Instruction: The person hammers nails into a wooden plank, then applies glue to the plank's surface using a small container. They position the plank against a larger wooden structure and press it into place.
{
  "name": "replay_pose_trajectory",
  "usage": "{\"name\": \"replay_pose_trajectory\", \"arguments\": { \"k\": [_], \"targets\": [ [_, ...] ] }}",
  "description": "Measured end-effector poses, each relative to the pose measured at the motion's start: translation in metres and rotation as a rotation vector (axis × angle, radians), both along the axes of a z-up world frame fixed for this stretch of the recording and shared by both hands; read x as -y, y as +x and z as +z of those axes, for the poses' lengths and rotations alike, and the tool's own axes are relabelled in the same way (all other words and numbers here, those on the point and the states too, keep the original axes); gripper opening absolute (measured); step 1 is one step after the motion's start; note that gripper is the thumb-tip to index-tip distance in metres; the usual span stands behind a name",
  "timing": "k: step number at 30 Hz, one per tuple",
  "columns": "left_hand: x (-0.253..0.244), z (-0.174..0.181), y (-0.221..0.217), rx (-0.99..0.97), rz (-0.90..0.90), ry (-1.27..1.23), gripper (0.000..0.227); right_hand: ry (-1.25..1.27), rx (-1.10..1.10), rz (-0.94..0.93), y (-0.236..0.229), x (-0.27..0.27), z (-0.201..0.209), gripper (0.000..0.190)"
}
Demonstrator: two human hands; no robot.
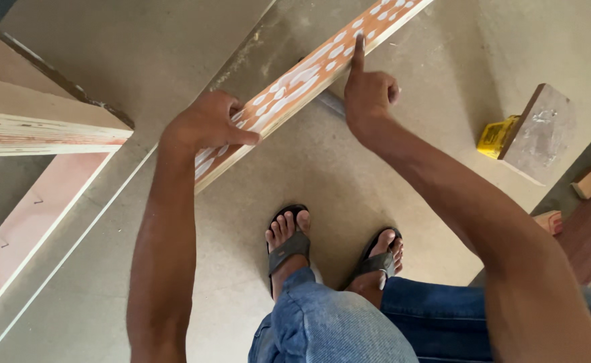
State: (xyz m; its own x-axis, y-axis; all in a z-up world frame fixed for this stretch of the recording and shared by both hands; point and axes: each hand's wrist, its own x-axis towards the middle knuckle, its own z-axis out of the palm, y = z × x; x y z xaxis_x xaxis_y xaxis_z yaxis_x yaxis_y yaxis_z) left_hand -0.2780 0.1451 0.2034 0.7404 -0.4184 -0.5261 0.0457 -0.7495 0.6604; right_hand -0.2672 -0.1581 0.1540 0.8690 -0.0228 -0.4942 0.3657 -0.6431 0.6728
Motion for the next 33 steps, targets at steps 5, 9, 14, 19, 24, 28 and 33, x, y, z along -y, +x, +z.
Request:
{"name": "replay_pose_trajectory", "arguments": {
  "k": [5, 9, 14, 19, 24, 28, 33],
  "targets": [
    [-0.003, 0.010, 0.001, -0.019, 0.035, 0.087, 0.064, 0.132, -0.004, 0.166, -0.049, -0.010, 0.017, 0.083],
    [-0.003, 0.009, 0.000, 0.340, -0.052, 0.058, 0.060, 0.817, -0.013, 0.019, -0.039, 0.015, 0.048, 0.075],
    [-0.003, 0.009, -0.009, 0.143, 0.027, 0.061, 0.066, 2.105, -0.450, -0.949, 0.006, 0.053, 0.050, 0.089],
    [-0.001, 0.017, -0.007, 0.083, 0.036, 0.082, 0.062, 2.611, -0.370, -1.050, 0.000, 0.048, -0.014, 0.095],
    [0.003, 0.010, -0.010, 0.078, 0.031, 0.074, 0.062, 2.676, -0.399, -1.049, -0.033, 0.052, -0.041, 0.107],
    [0.004, 0.010, -0.009, 0.151, 0.007, 0.060, 0.060, 2.669, -0.365, -1.180, -0.044, 0.052, -0.038, 0.107],
    [0.005, 0.015, -0.013, 0.100, 0.050, 0.121, 0.059, 2.499, -0.269, -1.085, -0.045, 0.059, -0.025, 0.104]
  ]
}}
